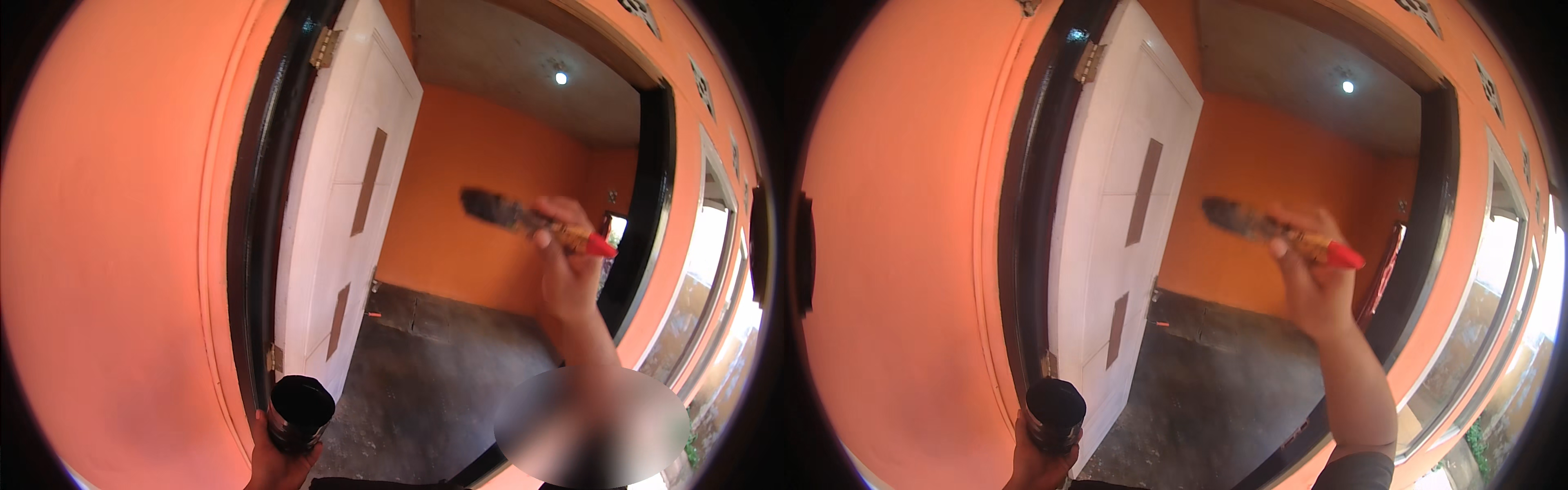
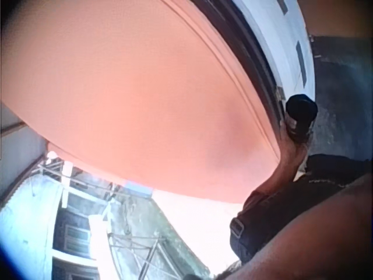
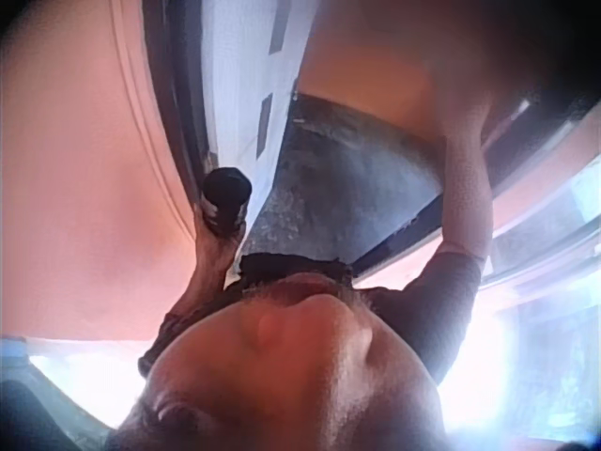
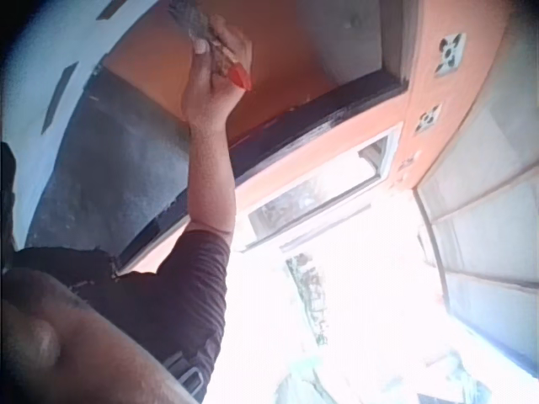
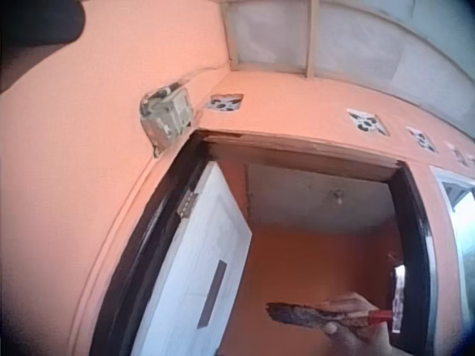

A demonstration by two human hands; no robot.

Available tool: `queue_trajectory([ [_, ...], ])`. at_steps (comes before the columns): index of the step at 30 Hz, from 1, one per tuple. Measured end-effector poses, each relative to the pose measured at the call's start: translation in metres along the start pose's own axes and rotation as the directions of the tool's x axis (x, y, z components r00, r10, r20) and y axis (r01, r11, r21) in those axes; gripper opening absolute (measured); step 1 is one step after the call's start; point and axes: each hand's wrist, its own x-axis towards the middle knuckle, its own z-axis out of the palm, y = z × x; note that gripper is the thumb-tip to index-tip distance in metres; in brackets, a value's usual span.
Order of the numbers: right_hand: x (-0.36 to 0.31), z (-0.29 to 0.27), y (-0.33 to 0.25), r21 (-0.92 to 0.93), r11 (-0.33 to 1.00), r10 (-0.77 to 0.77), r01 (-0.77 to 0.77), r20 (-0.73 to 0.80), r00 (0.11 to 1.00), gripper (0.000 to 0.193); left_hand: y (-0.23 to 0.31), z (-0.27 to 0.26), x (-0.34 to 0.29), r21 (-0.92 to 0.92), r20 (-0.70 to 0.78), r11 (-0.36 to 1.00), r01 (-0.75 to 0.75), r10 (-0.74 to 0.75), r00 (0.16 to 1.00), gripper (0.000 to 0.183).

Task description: The person paints the door frame black using a paintbrush and a small paint can. They repeatedly dip the brush into the can and apply paint to the vertical and horizontal sections of the frame around a white door.

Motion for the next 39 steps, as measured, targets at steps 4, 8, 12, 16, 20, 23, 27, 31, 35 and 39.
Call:
queue_trajectory([
  [4, 0.091, 0.02, 0.016, -0.175, 0.929, -0.34, 0.325, -0.063, 0.938, 0.024, 0.025, -0.006, 0.024, 0.008, -0.025, 1.0, -0.02, 0.02, 0.999, 0.057],
  [8, 0.172, 0.048, 0.007, -0.217, 0.889, -0.435, 0.403, -0.127, 0.892, 0.024, 0.062, 0.008, 0.038, 0.005, -0.051, 1.0, -0.012, 0.012, 0.999, 0.057],
  [12, 0.262, 0.067, 0.007, -0.396, 0.756, -0.594, 0.522, -0.077, 0.801, 0.026, 0.1, 0.011, 0.067, 0.042, -0.032, 0.999, -0.008, 0.01, 0.999, 0.056],
  [16, 0.325, 0.098, -0.005, -0.52, 0.675, -0.662, 0.524, -0.114, 0.74, 0.015, 0.126, 0.015, 0.086, 0.026, 0.049, 0.999, -0.031, 0.029, 0.998, 0.059],
  [20, 0.367, 0.111, -0.01, -0.501, 0.709, -0.584, 0.496, -0.024, 0.811, 0.019, 0.143, 0.025, 0.098, -0.001, 0.096, 1.0, -0.027, 0.027, 0.995, 0.062],
  [23, 0.398, 0.122, 0.001, -0.565, 0.673, -0.567, 0.477, 0.02, 0.823, 0.019, 0.152, 0.028, 0.1, -0.034, 0.152, 0.999, 0.002, 0.003, 0.988, 0.062],
  [27, 0.43, 0.144, 0.009, -0.538, 0.693, -0.54, 0.481, 0.054, 0.84, 0.019, 0.156, 0.018, 0.105, -0.056, 0.234, 0.997, 0.051, -0.037, 0.971, 0.062],
  [31, 0.443, 0.167, 0.006, -0.601, 0.63, -0.572, 0.492, 0.069, 0.817, 0.018, 0.159, 0.01, 0.112, -0.06, 0.289, 0.996, 0.069, -0.049, 0.956, 0.061],
  [35, 0.455, 0.179, 0.011, -0.565, 0.68, -0.527, 0.467, 0.067, 0.847, 0.018, 0.16, 0.015, 0.109, -0.059, 0.295, 0.997, 0.052, -0.033, 0.955, 0.06],
  [39, 0.461, 0.176, 0.021, -0.6, 0.643, -0.538, 0.476, 0.09, 0.838, 0.019, 0.164, 0.017, 0.107, -0.013, 0.348, 1.0, 0.027, -0.021, 0.937, 0.06],
])
